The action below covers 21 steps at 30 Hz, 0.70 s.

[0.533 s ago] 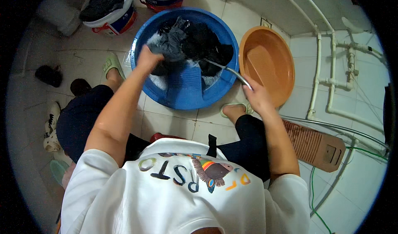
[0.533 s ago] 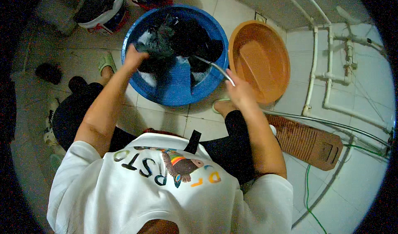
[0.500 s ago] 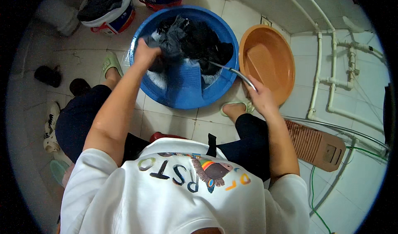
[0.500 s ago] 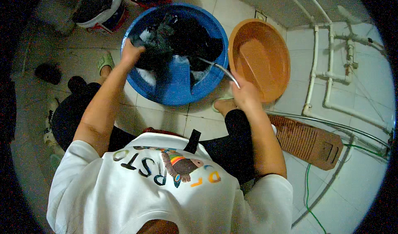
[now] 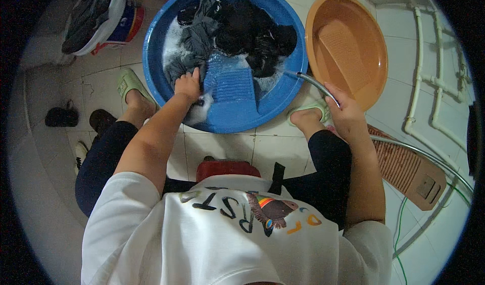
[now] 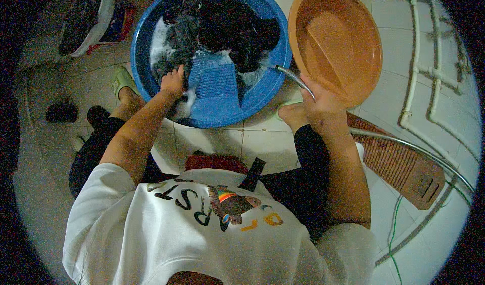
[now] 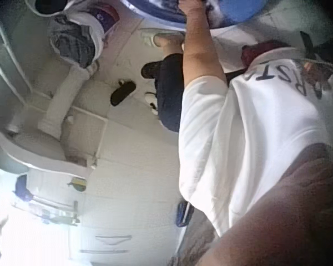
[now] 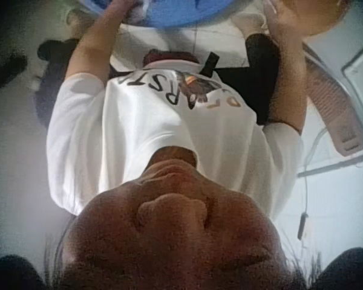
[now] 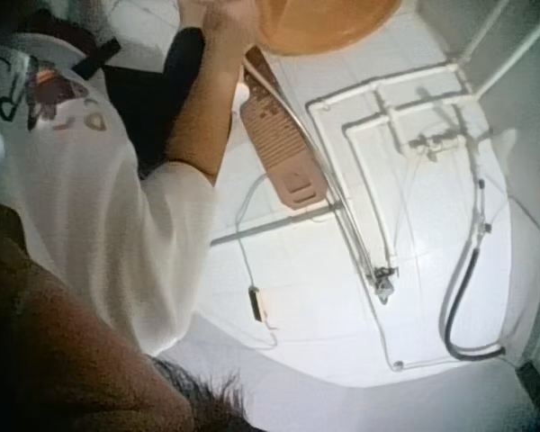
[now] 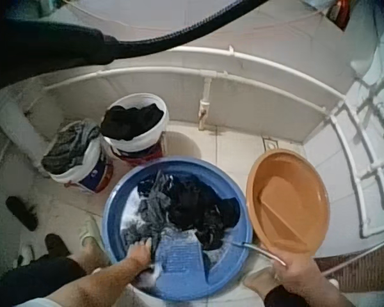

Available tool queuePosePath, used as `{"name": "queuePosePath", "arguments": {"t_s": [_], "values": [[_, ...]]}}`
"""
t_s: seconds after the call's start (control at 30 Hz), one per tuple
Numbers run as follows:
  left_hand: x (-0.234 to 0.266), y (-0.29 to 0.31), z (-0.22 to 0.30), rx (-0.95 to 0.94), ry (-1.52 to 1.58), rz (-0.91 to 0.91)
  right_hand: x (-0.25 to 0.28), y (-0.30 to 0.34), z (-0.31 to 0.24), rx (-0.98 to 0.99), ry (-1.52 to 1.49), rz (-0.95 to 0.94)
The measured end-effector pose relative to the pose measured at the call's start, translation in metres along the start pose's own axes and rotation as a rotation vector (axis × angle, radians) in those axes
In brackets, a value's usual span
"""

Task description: The person washes dark-colored clothes by hand in a blue basin filled with soapy water. They scrub the garments, rinse them using a handheld shower hose, and transfer the wet items into an orange basin. The process involves repeated scrubbing and rinsing of multiple pieces of clothing.

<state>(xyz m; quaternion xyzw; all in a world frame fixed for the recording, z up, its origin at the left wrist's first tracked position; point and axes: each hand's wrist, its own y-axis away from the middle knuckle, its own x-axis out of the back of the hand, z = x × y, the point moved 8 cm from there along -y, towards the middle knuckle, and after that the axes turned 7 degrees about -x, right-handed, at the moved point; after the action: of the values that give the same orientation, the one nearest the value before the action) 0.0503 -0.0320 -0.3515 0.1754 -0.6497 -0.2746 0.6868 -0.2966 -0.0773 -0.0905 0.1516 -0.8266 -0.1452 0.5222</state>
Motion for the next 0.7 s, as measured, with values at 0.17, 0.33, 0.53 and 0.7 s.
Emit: {"name": "queuePosePath", "arguments": {"t_s": [0.17,0.33,0.53,0.7], "values": [[-0.040,-0.051,-0.034,-0.179,-0.339,-0.381,-0.009,-0.005,0.010,-0.142,0.027,-0.096],[-0.013,-0.060,-0.046,0.270,-0.144,0.138,-0.018,-0.012,-0.002,-0.129,0.022,-0.127],[-0.014,-0.040,-0.025,-0.092,-0.046,-0.260,-0.022,-0.011,0.000,-0.071,-0.004,-0.124],[-0.065,-0.045,-0.037,0.323,0.217,-0.052,-0.018,-0.008,-0.006,0.037,0.148,-0.048]]}}
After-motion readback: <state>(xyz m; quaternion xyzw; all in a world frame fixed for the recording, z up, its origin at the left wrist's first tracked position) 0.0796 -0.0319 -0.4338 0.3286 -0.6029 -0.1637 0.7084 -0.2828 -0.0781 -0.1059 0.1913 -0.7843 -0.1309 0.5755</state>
